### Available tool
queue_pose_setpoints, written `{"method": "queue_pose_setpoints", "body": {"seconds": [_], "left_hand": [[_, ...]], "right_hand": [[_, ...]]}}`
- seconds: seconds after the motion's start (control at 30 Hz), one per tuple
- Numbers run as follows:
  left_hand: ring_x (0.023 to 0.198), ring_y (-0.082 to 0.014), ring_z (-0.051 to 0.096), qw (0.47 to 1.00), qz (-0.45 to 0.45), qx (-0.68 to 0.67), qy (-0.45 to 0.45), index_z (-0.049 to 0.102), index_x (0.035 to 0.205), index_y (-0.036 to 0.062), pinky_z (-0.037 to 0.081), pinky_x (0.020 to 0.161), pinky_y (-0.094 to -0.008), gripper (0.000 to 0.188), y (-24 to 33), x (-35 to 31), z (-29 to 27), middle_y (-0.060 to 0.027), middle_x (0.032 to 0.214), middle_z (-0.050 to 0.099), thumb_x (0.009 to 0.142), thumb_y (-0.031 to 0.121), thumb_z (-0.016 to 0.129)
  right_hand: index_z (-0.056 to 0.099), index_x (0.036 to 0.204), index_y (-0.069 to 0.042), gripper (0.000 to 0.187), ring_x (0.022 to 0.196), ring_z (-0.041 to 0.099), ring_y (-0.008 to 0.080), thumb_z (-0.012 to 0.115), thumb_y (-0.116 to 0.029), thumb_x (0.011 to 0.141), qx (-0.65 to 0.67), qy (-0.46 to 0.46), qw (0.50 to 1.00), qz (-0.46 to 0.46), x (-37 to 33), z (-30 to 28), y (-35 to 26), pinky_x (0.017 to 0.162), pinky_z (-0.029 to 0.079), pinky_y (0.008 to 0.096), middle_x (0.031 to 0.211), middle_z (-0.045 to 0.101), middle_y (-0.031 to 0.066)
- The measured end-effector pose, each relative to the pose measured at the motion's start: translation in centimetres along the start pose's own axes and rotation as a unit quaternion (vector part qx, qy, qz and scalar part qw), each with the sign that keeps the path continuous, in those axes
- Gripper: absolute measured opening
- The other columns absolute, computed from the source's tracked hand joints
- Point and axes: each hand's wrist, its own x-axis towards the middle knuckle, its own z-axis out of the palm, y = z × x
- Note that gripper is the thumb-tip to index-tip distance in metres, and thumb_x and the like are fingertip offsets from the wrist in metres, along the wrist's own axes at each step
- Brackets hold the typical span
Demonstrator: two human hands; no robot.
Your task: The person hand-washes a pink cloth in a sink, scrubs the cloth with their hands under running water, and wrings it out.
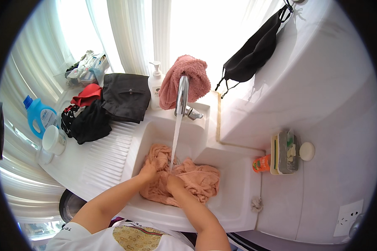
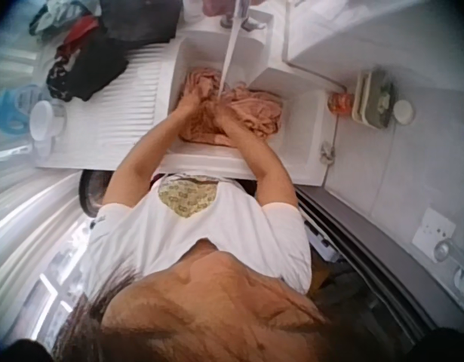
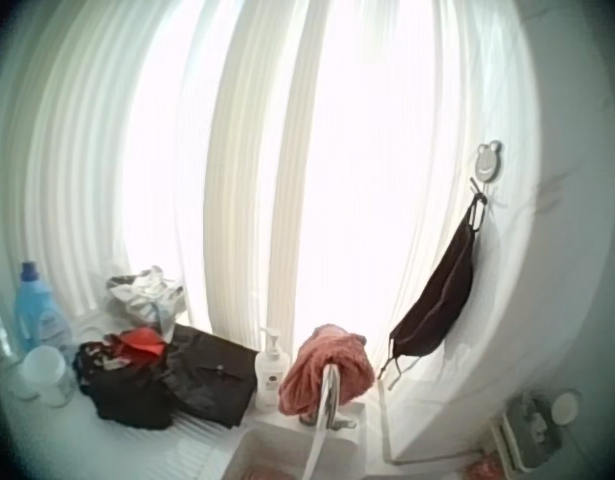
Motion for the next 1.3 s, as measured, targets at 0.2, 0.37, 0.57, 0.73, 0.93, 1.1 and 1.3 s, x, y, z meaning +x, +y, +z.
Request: {"method": "queue_pose_setpoints", "body": {"seconds": [0.2, 0.37, 0.57, 0.73, 0.93, 1.1, 1.3], "left_hand": [[0.118, -0.0363, 0.051, 0.803, -0.232, -0.534, -0.126, 0.042, 0.131, -0.0018, 0.043, 0.098, -0.0471, 0.06, 0.6, 1.3, -2.0, -0.0242, 0.129, 0.049, 0.088, 0.036, 0.06], [0.094, -0.026, 0.065, 0.663, -0.304, -0.597, -0.334, 0.046, 0.126, -0.0026, 0.057, 0.073, -0.0434, 0.049, -0.1, 2.1, 2.5, -0.0181, 0.112, 0.061, 0.094, 0.034, 0.052], [0.08, -0.0253, 0.068, 0.669, -0.295, -0.579, -0.362, 0.047, 0.12, -0.0026, 0.059, 0.067, -0.0436, 0.036, 0.5, -2.3, -1.1, -0.0155, 0.098, 0.064, 0.092, 0.02, 0.048], [0.083, -0.027, 0.066, 0.625, -0.302, -0.677, -0.243, 0.046, 0.12, -0.0039, 0.058, 0.071, -0.0423, 0.034, 1.2, -3.9, -5.8, -0.0165, 0.1, 0.062, 0.092, 0.016, 0.045], [0.091, -0.0251, 0.065, 0.628, -0.136, -0.758, -0.111, 0.048, 0.118, -0.0033, 0.057, 0.076, -0.041, 0.033, 1.4, -5.9, -9.8, -0.0152, 0.104, 0.06, 0.089, 0.011, 0.05], [0.086, -0.0218, 0.065, 0.677, -0.075, -0.727, -0.085, 0.051, 0.113, -0.0037, 0.057, 0.072, -0.0355, 0.029, 2.0, -6.3, -9.5, -0.0139, 0.099, 0.062, 0.088, 0.011, 0.054], [0.087, -0.0218, 0.064, 0.743, -0.196, -0.603, -0.215, 0.049, 0.116, -0.0045, 0.055, 0.07, -0.0355, 0.034, 1.2, -6.9, -4.0, -0.0131, 0.102, 0.061, 0.087, 0.012, 0.059]], "right_hand": [[0.068, 0.096, 0.0, 0.035, 0.089, 0.062, 0.0308, 0.072, -0.021, 0.069, 0.295, 0.141, 0.945, -0.022, -2.7, -12.6, -2.4, 0.079, 0.049, 0.0374, 0.098, 0.063, 0.0193], [0.06, 0.116, -0.005, 0.05, 0.106, 0.054, 0.0305, 0.071, -0.022, 0.07, 0.245, 0.216, 0.93, -0.168, -1.4, -14.0, -1.4, 0.09, 0.044, 0.0391, 0.116, 0.056, 0.0173], [0.045, 0.134, -0.013, 0.067, 0.125, 0.039, 0.034, 0.067, -0.032, 0.074, -0.11, 0.1, 0.989, -0.001, -2.4, -7.0, 6.3, 0.099, 0.038, 0.0458, 0.134, 0.044, 0.0151], [0.063, 0.115, -0.012, 0.056, 0.1, 0.061, 0.0287, 0.07, -0.035, 0.066, -0.079, -0.061, 0.989, 0.113, -2.9, -9.2, 9.6, 0.088, 0.048, 0.0368, 0.109, 0.064, 0.0153], [0.07, 0.094, -0.009, 0.044, 0.084, 0.066, 0.0302, 0.07, -0.034, 0.057, 0.002, 0.029, 0.989, 0.143, -11.4, -20.5, 6.1, 0.078, 0.051, 0.0376, 0.088, 0.069, 0.0152], [0.07, 0.087, -0.007, 0.041, 0.083, 0.066, 0.0303, 0.071, -0.036, 0.058, -0.097, 0.018, 0.985, 0.144, -13.7, -21.9, 6.3, 0.075, 0.052, 0.0384, 0.084, 0.069, 0.0147], [0.065, 0.105, -0.004, 0.044, 0.108, 0.057, 0.0302, 0.07, -0.03, 0.071, -0.213, -0.004, 0.977, -0.025, -9.8, -12.1, 7.5, 0.088, 0.047, 0.0427, 0.111, 0.061, 0.0204]]}}
